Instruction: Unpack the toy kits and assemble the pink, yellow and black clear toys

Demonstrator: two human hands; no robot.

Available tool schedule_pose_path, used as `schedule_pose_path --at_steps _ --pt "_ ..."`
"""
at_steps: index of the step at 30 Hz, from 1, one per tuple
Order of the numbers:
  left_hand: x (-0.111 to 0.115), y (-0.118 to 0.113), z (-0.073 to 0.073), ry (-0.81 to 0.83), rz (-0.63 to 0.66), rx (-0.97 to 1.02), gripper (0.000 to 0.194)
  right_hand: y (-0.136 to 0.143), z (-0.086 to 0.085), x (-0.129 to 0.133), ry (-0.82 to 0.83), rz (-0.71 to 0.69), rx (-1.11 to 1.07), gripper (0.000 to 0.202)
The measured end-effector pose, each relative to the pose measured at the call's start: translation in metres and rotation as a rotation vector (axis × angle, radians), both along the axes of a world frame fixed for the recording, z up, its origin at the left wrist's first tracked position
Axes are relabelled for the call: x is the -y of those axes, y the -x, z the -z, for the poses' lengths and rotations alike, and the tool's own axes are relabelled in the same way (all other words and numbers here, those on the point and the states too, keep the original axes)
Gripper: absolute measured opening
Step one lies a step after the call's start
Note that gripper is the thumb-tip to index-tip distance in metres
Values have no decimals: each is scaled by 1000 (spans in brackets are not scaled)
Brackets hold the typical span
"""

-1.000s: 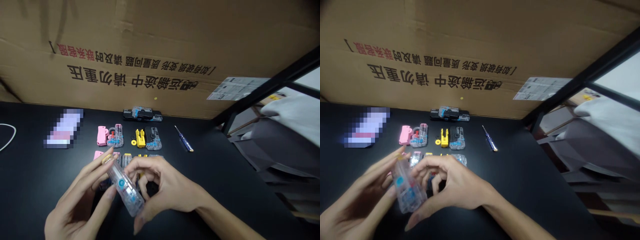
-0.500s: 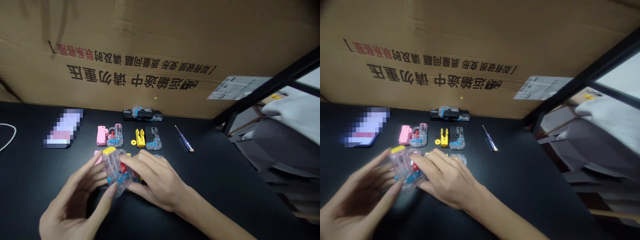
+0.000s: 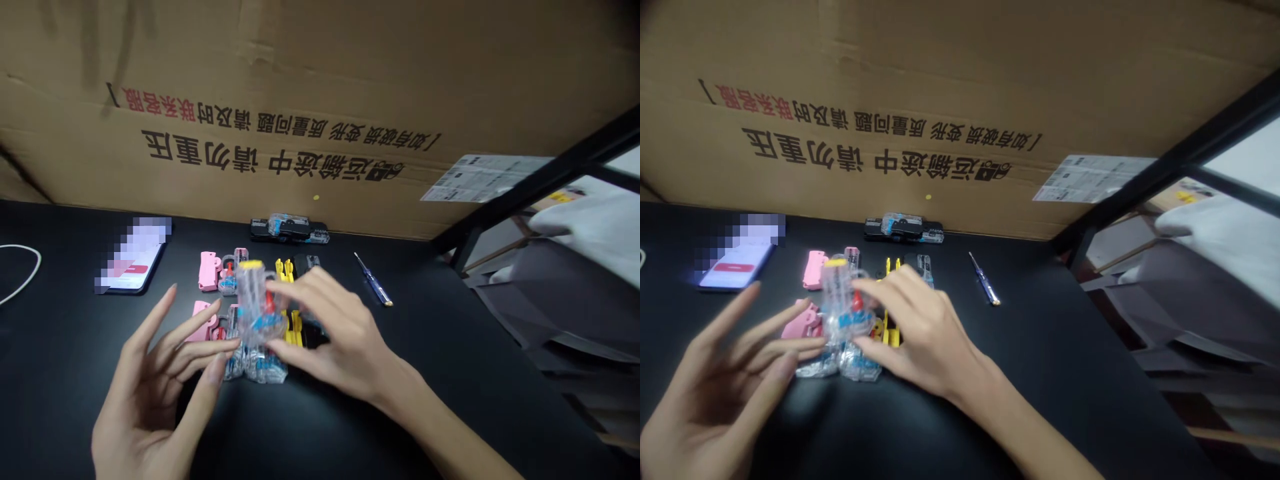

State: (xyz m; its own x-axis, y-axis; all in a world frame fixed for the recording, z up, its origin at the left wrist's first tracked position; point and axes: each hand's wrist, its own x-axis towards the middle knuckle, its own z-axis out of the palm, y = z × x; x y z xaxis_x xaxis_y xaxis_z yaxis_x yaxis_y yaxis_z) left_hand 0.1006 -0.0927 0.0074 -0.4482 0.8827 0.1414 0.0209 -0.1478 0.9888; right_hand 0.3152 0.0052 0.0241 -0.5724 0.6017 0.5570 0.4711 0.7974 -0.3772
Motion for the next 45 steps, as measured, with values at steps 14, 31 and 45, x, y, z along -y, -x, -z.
schedule_pose_path --at_steps 14,31,45 --pt "2 -7 -4 20 -51 54 57 3 -8 -42 339 183 202 47" --pt "2 -4 -3 46 -46 26 46 5 0 -49 429 192 289 50" --pt "2 -9 -10 70 -79 24 42 2 -1 -55 461 160 350 54"
